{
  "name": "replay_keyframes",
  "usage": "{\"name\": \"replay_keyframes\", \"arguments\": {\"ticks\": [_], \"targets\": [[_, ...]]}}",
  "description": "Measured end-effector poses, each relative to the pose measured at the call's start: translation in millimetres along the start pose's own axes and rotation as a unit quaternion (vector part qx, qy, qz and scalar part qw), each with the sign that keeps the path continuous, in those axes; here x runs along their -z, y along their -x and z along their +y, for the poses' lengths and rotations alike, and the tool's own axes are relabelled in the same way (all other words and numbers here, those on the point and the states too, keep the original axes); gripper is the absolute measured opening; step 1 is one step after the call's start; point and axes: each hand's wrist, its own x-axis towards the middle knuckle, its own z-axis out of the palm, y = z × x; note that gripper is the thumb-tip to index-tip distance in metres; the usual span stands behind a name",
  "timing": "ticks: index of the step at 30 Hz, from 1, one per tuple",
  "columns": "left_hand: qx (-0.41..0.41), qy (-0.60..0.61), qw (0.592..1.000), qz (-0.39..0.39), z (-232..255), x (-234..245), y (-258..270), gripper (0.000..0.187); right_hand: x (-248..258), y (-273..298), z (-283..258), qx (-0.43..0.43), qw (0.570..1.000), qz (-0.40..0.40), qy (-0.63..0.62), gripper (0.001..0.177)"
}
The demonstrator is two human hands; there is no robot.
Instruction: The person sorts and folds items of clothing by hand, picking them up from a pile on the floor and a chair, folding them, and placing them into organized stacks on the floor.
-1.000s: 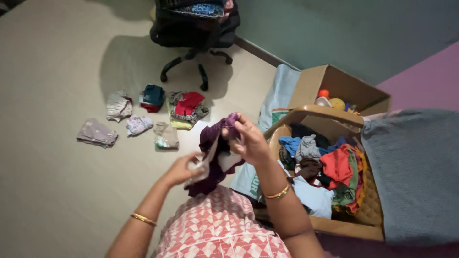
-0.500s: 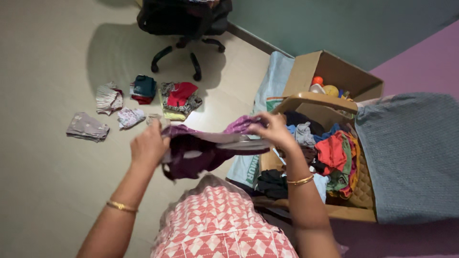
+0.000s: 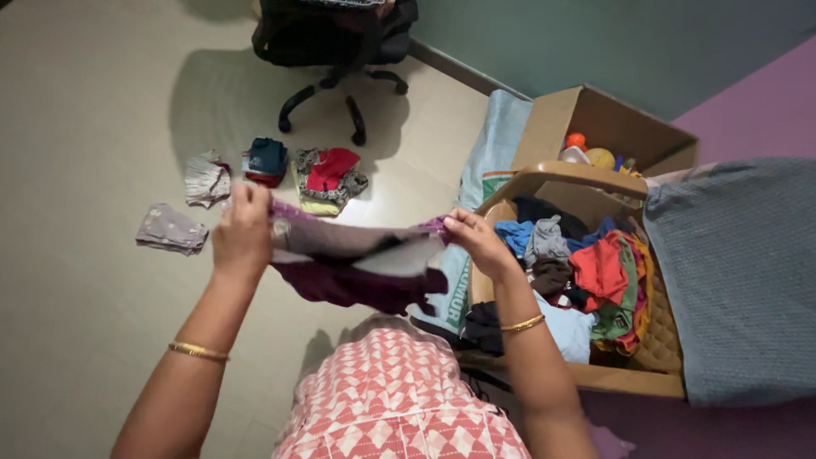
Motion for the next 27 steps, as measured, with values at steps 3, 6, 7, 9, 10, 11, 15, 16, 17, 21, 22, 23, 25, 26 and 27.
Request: {"name": "replay_keyframes", "arguments": {"ticks": [3,6,7,9,10,11,15,16,17,21,22,23,25,26,27], "targets": [[0.069,0.008,0.995,0.067,-5,14,-11,0.043,-10,7,-1,0.055,0.996,0.002,-0.071,0.018],[0.123,0.075,0.990,0.002,-27,0,-22,0.032,-28,10,-10,0.032,0.989,-0.005,-0.145,0.019],[0.145,0.137,0.975,-0.094,-34,-7,-23,0.031,-33,11,-14,0.019,0.986,-0.010,-0.165,0.019],[0.176,0.258,0.907,-0.283,-45,-22,-23,0.035,-43,9,-22,0.027,0.988,0.005,-0.150,0.022],[0.140,0.328,0.891,-0.281,-47,-28,-19,0.038,-45,9,-25,0.030,0.989,0.013,-0.143,0.024],[0.103,0.396,0.868,-0.279,-46,-32,-15,0.046,-44,12,-28,0.017,0.989,0.022,-0.144,0.026],[0.079,0.542,0.733,-0.403,-48,-14,-11,0.045,-35,9,-28,0.012,0.991,0.030,-0.128,0.028],[0.106,0.558,0.726,-0.388,-44,-10,-11,0.042,-31,8,-28,0.020,0.993,0.025,-0.117,0.030],[0.132,0.573,0.718,-0.372,-42,-7,-11,0.040,-28,9,-28,0.022,0.993,0.043,-0.103,0.036],[0.168,0.702,0.655,-0.225,-32,-3,-10,0.036,-26,17,-48,0.056,0.994,0.054,-0.078,0.062],[0.115,0.686,0.697,-0.176,-26,-2,-8,0.036,-26,21,-56,0.070,0.994,0.043,-0.078,0.070],[0.062,0.665,0.734,-0.126,-17,-1,-7,0.036,-29,27,-64,0.102,0.993,0.026,-0.048,0.072],[-0.048,0.588,0.807,-0.026,-1,17,-10,0.037,-38,38,-74,0.165,0.986,-0.009,0.013,0.077],[-0.104,0.532,0.840,0.023,8,30,-9,0.039,-44,43,-77,0.248,0.962,0.033,0.105,0.072],[-0.159,0.470,0.866,0.072,18,46,-8,0.040,-51,48,-79,0.327,0.922,0.074,0.194,0.068]]}}
